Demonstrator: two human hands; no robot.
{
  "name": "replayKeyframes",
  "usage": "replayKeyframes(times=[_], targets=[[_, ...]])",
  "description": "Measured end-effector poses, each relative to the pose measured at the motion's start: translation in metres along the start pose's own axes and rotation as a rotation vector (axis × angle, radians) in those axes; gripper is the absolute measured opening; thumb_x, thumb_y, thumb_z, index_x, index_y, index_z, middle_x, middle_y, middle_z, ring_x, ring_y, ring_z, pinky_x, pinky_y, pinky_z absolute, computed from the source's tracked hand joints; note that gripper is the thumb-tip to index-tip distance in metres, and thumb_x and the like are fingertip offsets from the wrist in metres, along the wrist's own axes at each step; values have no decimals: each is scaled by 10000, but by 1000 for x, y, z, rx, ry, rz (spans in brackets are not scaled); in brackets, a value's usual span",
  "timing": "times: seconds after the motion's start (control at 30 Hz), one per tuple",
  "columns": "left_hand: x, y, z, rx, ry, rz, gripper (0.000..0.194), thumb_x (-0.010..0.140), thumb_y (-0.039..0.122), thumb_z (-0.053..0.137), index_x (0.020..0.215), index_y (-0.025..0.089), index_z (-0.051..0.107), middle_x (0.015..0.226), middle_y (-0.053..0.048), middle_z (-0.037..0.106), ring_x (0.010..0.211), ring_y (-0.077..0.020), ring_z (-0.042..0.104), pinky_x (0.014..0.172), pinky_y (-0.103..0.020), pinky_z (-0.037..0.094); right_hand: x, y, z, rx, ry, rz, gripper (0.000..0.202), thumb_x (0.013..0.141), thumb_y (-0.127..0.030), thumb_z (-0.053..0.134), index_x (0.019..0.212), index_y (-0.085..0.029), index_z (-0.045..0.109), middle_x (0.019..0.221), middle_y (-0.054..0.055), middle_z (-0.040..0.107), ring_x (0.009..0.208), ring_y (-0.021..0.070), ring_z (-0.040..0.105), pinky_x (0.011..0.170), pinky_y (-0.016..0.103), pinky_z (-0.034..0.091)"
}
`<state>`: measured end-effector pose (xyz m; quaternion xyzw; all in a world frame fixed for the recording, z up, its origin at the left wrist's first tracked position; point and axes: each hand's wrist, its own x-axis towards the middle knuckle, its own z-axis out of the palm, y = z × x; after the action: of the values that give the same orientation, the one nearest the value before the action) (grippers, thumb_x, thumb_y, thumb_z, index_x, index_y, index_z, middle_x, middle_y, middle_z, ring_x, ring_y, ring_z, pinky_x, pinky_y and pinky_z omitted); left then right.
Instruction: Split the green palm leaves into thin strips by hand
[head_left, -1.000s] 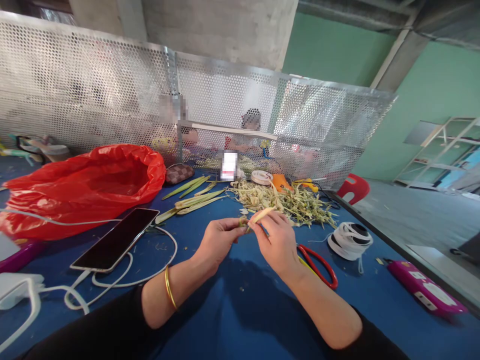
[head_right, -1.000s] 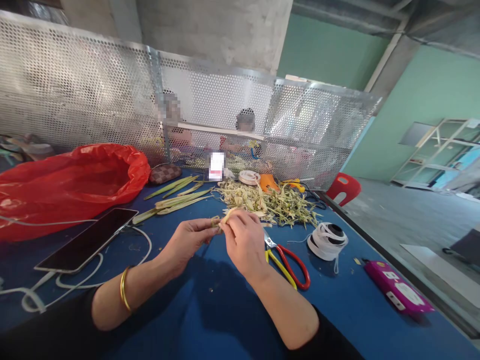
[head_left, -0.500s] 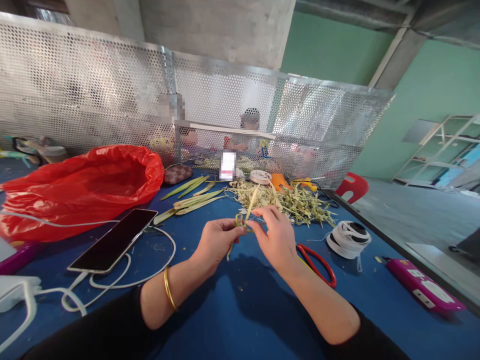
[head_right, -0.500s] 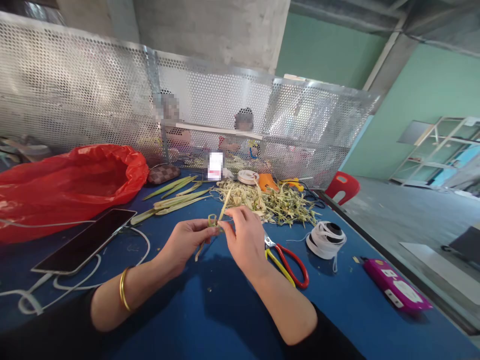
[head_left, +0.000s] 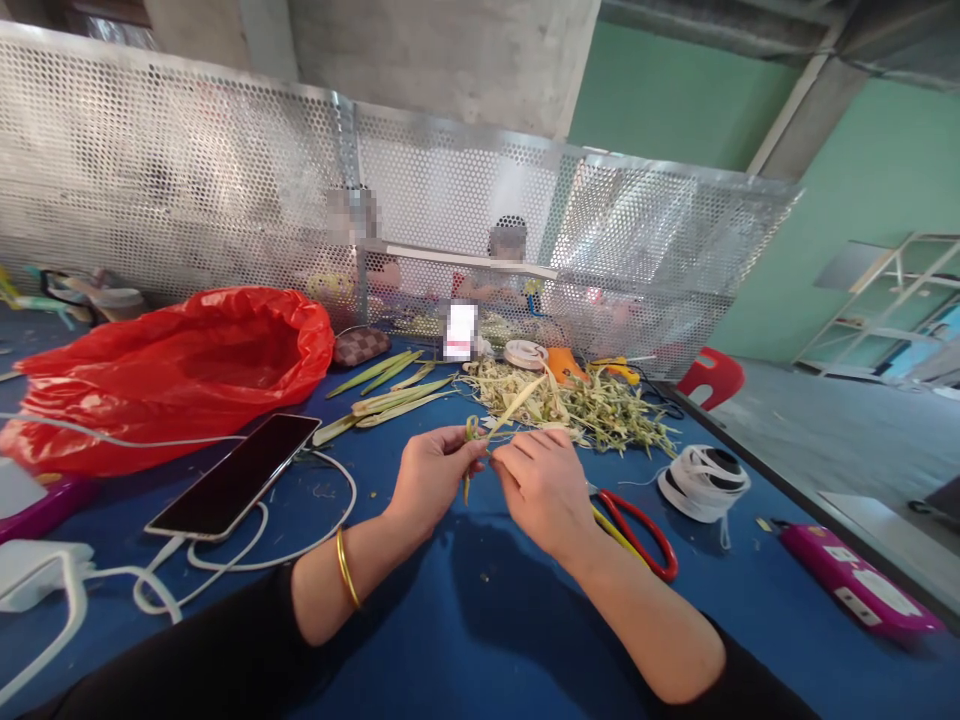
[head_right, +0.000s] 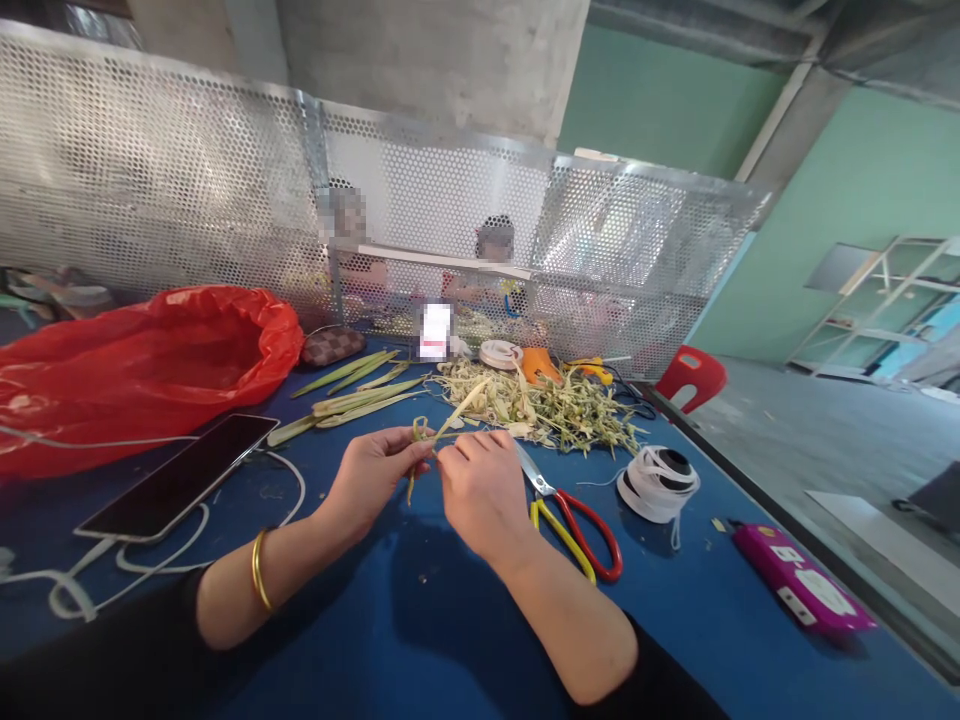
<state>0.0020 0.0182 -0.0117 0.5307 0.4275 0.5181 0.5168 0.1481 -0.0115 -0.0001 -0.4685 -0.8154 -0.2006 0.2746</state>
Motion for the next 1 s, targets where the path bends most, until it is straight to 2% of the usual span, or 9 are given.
replayKeyframes(times=[0.1,0.27,0.33,0.43,0.5,0.6,0.7,0.87,1.0], targets=[[0,-2,-1,95,6,51,261,676,352,682,855,166,719,590,13,610,521,-90,491,494,-198,385,-1,-4,2,70,-17,21,216,887,-182,470,728,-180,616,667,24,572,685,155,504,682,311,291],[-3,9,1,41,34,-28,266,641,329,704,831,142,710,576,11,598,496,-75,456,426,-181,296,-2,-7,3,214,-68,102,189,873,-182,504,724,-192,619,691,16,601,714,157,545,682,297,325],[-3,14,1,41,45,-33,268,636,331,706,821,138,710,558,11,586,493,-77,447,420,-182,282,-2,-8,2,306,-40,155,180,868,-185,512,725,-200,620,710,15,617,729,159,565,693,290,356],[-2,17,0,50,61,-42,287,642,340,698,846,138,714,556,7,586,489,-78,447,418,-180,277,-2,-6,3,488,120,359,101,860,-256,528,856,-202,613,764,22,634,698,152,584,671,269,425],[-1,17,0,58,50,-52,272,638,329,699,833,140,718,604,-8,620,500,-76,461,423,-178,286,-2,-2,5,614,204,524,169,841,-308,550,962,-193,579,767,19,630,626,140,583,612,256,459],[-2,14,0,69,-5,-63,247,637,307,697,822,145,723,638,-22,651,507,-78,477,428,-178,297,0,5,8,727,181,647,190,805,-318,582,941,-185,577,719,11,625,556,142,578,559,262,476],[-3,12,0,83,-59,-55,237,648,310,688,820,152,727,630,-27,654,496,-81,475,421,-183,299,1,8,8,751,146,637,141,804,-303,577,872,-184,607,671,17,632,545,157,584,558,280,484],[-2,8,1,68,-134,-35,220,657,336,680,774,156,723,671,-40,659,511,-86,493,441,-192,339,0,6,4,365,226,318,130,854,-248,508,777,-193,598,879,78,652,801,205,603,734,323,456],[-3,8,3,56,-205,-74,212,668,344,675,747,151,714,651,-28,637,492,-78,482,452,-197,346,-2,7,11,143,162,370,154,882,-250,435,832,-168,554,752,88,662,625,211,599,554,298,398]])
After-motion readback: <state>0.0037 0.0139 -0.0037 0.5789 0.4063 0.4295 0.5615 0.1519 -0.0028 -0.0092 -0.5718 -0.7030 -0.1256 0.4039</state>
